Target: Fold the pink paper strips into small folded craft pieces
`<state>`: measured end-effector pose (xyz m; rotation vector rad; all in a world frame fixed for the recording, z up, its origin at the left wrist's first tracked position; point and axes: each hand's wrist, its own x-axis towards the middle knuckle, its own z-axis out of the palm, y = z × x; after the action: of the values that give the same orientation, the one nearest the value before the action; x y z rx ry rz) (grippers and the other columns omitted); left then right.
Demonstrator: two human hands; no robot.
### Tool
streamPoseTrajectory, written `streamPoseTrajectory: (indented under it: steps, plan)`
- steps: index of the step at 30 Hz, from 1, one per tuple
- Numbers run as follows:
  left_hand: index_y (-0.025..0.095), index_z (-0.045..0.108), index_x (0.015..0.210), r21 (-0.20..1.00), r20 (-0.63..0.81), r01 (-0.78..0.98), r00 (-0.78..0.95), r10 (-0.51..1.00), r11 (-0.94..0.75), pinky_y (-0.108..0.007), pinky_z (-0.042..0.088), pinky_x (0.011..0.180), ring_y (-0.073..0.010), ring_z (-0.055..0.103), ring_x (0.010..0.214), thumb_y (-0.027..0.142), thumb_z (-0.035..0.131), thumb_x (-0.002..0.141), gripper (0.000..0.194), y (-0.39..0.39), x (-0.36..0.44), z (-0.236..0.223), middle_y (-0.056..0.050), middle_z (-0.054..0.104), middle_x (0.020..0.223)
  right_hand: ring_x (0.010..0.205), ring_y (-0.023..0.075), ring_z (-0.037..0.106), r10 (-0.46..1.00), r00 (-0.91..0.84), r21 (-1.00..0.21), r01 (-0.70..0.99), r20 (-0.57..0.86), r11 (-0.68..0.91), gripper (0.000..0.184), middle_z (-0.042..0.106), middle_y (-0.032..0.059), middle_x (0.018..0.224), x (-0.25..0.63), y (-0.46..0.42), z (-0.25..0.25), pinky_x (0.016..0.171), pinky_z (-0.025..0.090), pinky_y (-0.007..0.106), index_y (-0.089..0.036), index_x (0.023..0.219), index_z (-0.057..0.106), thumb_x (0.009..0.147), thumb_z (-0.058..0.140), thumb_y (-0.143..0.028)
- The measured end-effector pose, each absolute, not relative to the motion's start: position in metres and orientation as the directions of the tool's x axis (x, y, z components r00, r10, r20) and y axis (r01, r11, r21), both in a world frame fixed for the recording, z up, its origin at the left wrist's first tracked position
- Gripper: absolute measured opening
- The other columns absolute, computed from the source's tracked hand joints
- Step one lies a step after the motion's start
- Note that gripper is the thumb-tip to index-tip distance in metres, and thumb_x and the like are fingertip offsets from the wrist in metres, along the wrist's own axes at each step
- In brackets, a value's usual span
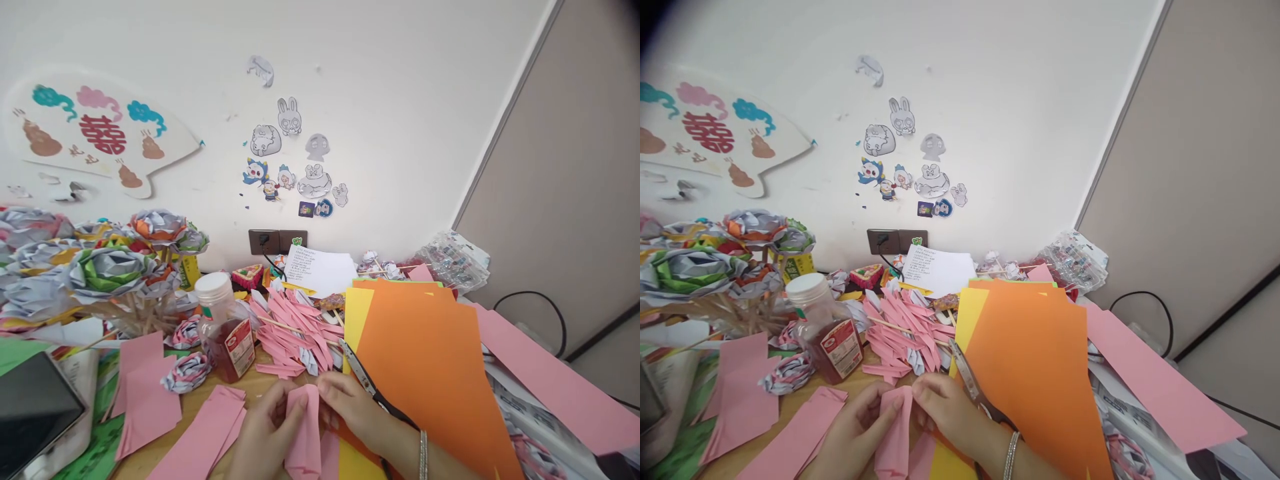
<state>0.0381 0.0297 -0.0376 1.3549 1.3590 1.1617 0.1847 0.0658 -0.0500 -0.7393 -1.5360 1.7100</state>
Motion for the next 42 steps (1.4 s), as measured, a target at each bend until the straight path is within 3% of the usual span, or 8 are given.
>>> streamPoseTrajectory:
  steps: [3, 9, 15, 26, 30, 33, 38, 42]
  plan:
    - [0.018, 0.056, 0.06, 0.968, 0.073, 0.245, -0.049, 0.996, -0.059, -0.021, 0.04, 0.051, -0.0153, 0.051, 0.055, 0.031, 0.055, 0.069, 0.015, 0.029, 0.038, -0.037, 0.003, 0.054, 0.055, 0.048, 0.0066, 0.037, 0.809, -0.586, -0.994, -0.103, 0.038, -0.028, 0.038, 0.041, -0.0041, 0.053, 0.185, 0.065, -0.048, 0.047, 0.027, 0.02, -0.015, 0.062, 0.044, 0.079, 0.048, -0.049]
    - [0.018, 0.057, 0.065, 0.966, 0.058, 0.255, -0.044, 0.997, -0.045, -0.022, 0.041, 0.051, -0.0163, 0.053, 0.057, 0.035, 0.054, 0.07, 0.018, 0.029, 0.037, -0.039, 0.001, 0.058, 0.058, 0.044, 0.0067, 0.035, 0.816, -0.576, -0.975, -0.202, 0.042, -0.093, 0.047, 0.04, -0.0038, 0.049, 0.185, 0.065, -0.049, 0.045, 0.026, 0.021, -0.015, 0.061, 0.044, 0.082, 0.035, -0.056]
    - [0.018, 0.056, 0.066, 0.956, 0.094, 0.281, -0.032, 0.995, -0.082, -0.022, 0.04, 0.052, -0.0156, 0.051, 0.057, 0.035, 0.053, 0.073, 0.019, 0.027, 0.037, -0.043, 0.002, 0.055, 0.058, 0.049, 0.0058, 0.03, 0.8, -0.6, -1.0, -0.028, 0.011, -0.007, 0.042, 0.034, -0.0054, 0.053, 0.186, 0.064, -0.044, 0.046, 0.022, 0.02, -0.016, 0.057, 0.038, 0.078, 0.049, -0.05]
    - [0.017, 0.055, 0.059, 0.998, -0.01, 0.055, 0.031, 0.999, 0.008, -0.023, 0.041, 0.056, -0.0151, 0.049, 0.06, 0.045, 0.057, 0.068, 0.03, 0.033, 0.038, -0.042, 0.002, 0.053, 0.058, 0.054, 0.0069, 0.026, 0.799, -0.599, -0.976, 0.15, 0.04, 0.161, 0.041, 0.029, -0.0057, 0.056, 0.186, 0.066, -0.053, 0.047, 0.019, 0.02, -0.016, 0.056, 0.035, 0.073, 0.055, -0.047]
    - [0.017, 0.049, 0.051, 0.993, -0.066, 0.098, -0.018, 0.998, 0.067, -0.021, 0.036, 0.051, -0.0132, 0.045, 0.053, 0.045, 0.06, 0.063, 0.032, 0.038, 0.036, -0.043, 0.004, 0.046, 0.051, 0.053, 0.0069, 0.027, 0.781, -0.62, -0.97, 0.141, 0.068, 0.196, 0.042, 0.031, -0.0057, 0.056, 0.186, 0.065, -0.055, 0.046, 0.019, 0.02, -0.016, 0.057, 0.039, 0.067, 0.06, -0.051]
    - [0.018, 0.047, 0.049, 0.989, -0.055, 0.134, -0.055, 0.997, 0.062, -0.021, 0.035, 0.051, -0.013, 0.044, 0.053, 0.041, 0.059, 0.063, 0.03, 0.037, 0.035, -0.04, 0.005, 0.045, 0.049, 0.053, 0.0078, 0.032, 0.776, -0.625, -0.98, 0.091, 0.084, 0.179, 0.042, 0.036, -0.0042, 0.056, 0.187, 0.063, -0.047, 0.048, 0.024, 0.021, -0.016, 0.06, 0.044, 0.074, 0.049, -0.055]
    - [0.017, 0.055, 0.054, 0.988, -0.045, 0.144, -0.022, 0.999, 0.048, -0.022, 0.037, 0.054, -0.0152, 0.047, 0.058, 0.04, 0.061, 0.062, 0.025, 0.035, 0.035, -0.038, 0.003, 0.051, 0.053, 0.053, 0.0078, 0.032, 0.81, -0.585, -0.972, 0.163, 0.042, 0.168, 0.032, 0.036, -0.0045, 0.054, 0.186, 0.063, -0.043, 0.047, 0.023, 0.02, -0.015, 0.057, 0.044, 0.077, 0.052, -0.04]
    - [0.017, 0.056, 0.055, 0.985, -0.174, -0.031, -0.106, 0.979, 0.172, -0.024, 0.039, 0.055, -0.016, 0.049, 0.059, 0.049, 0.063, 0.058, 0.033, 0.031, 0.037, -0.035, 0.002, 0.054, 0.055, 0.054, 0.0085, 0.034, 0.824, -0.559, -0.965, 0.154, 0.091, 0.211, 0.026, 0.038, -0.004, 0.055, 0.186, 0.067, -0.047, 0.049, 0.025, 0.02, -0.016, 0.055, 0.043, 0.074, 0.054, -0.031]
